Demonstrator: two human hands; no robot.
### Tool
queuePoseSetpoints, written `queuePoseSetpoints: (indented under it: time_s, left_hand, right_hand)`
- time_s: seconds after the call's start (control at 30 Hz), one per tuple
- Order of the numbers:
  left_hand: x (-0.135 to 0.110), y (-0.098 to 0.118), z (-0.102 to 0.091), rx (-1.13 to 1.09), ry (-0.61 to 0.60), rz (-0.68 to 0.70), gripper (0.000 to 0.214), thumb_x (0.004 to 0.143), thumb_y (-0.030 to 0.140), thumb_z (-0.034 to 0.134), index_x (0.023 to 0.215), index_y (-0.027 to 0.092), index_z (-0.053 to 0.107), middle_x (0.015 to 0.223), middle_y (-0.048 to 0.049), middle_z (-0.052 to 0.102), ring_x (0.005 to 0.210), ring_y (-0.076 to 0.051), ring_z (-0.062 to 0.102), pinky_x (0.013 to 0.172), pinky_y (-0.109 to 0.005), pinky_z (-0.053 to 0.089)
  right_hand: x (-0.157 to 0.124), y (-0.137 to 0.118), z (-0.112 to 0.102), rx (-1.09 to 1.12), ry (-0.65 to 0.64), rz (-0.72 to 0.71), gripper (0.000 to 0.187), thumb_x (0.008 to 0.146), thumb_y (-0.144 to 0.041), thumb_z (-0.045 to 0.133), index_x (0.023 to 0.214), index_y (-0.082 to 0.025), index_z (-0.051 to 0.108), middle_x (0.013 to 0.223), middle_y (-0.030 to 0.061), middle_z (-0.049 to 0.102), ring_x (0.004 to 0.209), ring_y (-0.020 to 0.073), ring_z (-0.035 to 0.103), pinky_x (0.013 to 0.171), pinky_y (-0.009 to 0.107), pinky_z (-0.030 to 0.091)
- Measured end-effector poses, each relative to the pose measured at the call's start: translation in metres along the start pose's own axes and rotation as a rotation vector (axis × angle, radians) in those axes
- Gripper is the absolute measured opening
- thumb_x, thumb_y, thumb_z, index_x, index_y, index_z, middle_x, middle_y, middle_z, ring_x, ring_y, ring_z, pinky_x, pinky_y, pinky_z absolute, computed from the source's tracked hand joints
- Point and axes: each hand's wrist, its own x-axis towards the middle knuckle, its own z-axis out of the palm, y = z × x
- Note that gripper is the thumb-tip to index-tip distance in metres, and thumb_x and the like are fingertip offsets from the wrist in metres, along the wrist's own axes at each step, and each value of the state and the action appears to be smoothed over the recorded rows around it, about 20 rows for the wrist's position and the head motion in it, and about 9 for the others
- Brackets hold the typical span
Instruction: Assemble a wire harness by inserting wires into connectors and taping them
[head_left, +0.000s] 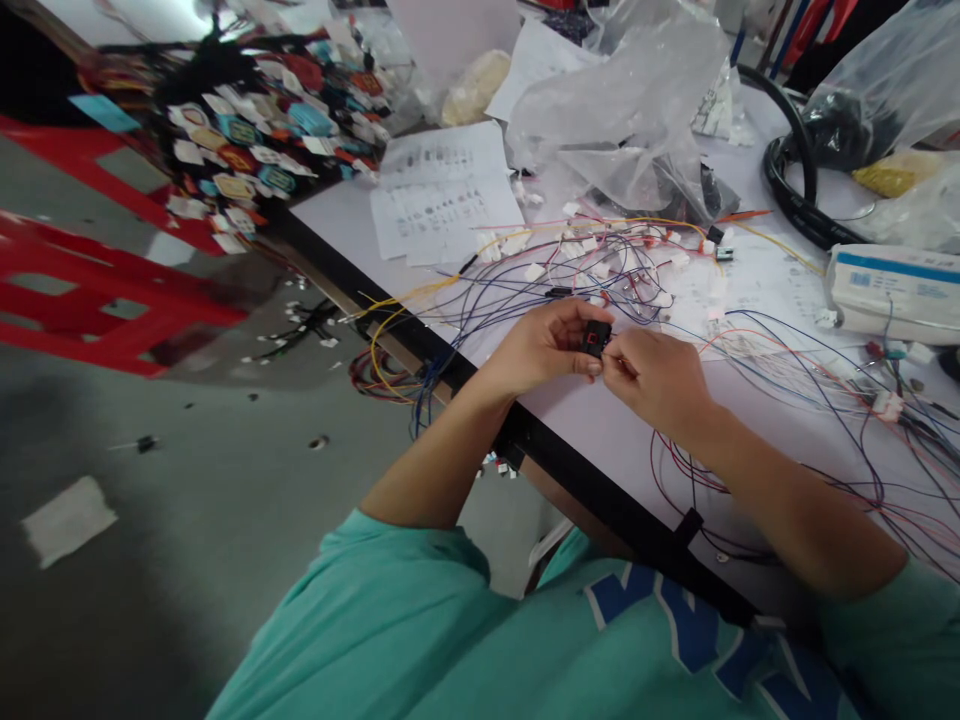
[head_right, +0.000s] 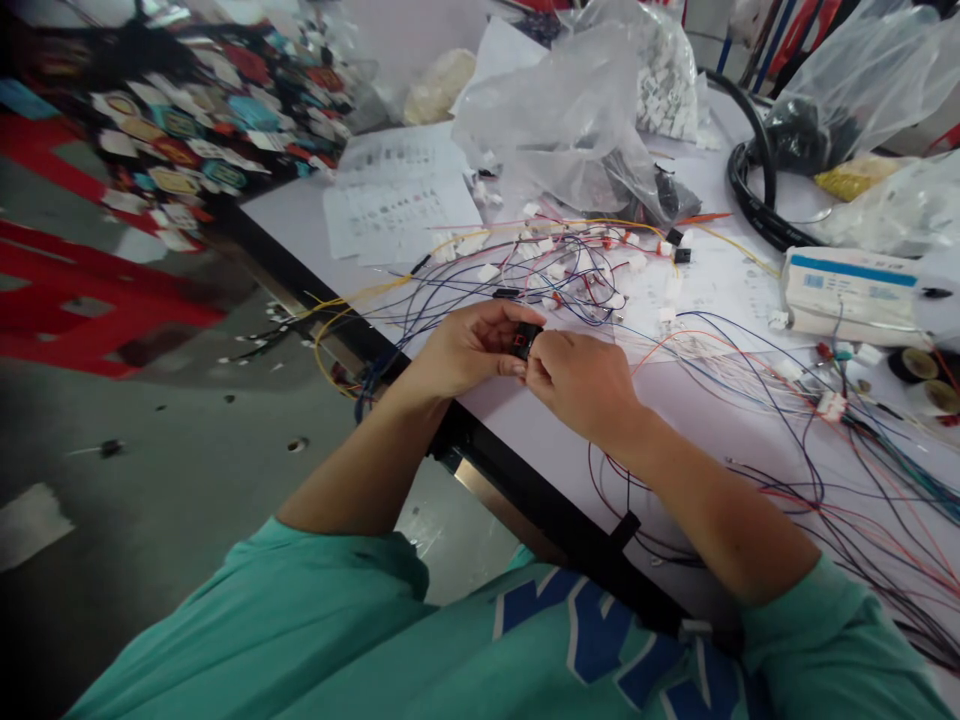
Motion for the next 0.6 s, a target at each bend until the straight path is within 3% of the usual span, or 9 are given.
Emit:
queuePoseSetpoints:
  time_s: [0.1, 0.33, 0.6]
  left_hand:
    - [-0.0008, 0.0017, -0.0004, -0.045, -0.013, -0.029, 0.052, 0.054, 0.033, 0.084, 0.094, 0.012, 0.059, 0.066, 0.0001, 0.061, 0.054, -0.010, 0.059, 0.049, -0.018, 0.049]
    - [-0.0028, 0.0047, -0.0037, -0.177, -0.049, -0.062, 0.055, 0.057, 0.041, 0.082, 0.100, 0.013, 0.061, 0.067, -0.0005, 0.063, 0.048, -0.009, 0.058, 0.048, -0.019, 0.050]
    - [-0.0005, 0.0004, 0.0006, -0.212, -0.043, -0.087, 0.056, 0.056, 0.040, 0.083, 0.099, 0.012, 0.062, 0.064, -0.0002, 0.063, 0.048, -0.009, 0.057, 0.050, -0.019, 0.050]
  right_hand:
    - [-0.0013, 0.0007, 0.0005, 0.057, 0.013, -0.043, 0.018, 0.080, -0.022, 0.042, 0.069, -0.016, 0.055, 0.060, -0.0003, 0.049, 0.057, 0.0090, 0.040, 0.054, 0.023, 0.024]
    - [-0.0036, 0.0032, 0.0010, 0.238, 0.218, -0.166, 0.013, 0.078, -0.022, 0.039, 0.072, -0.017, 0.050, 0.065, 0.0007, 0.053, 0.060, 0.0089, 0.044, 0.058, 0.021, 0.034]
    - [-0.0039, 0.0044, 0.0033, 0.135, 0.202, -0.155, 0.012, 0.077, -0.018, 0.039, 0.068, -0.017, 0.047, 0.060, 0.0000, 0.047, 0.056, 0.0087, 0.040, 0.055, 0.022, 0.030]
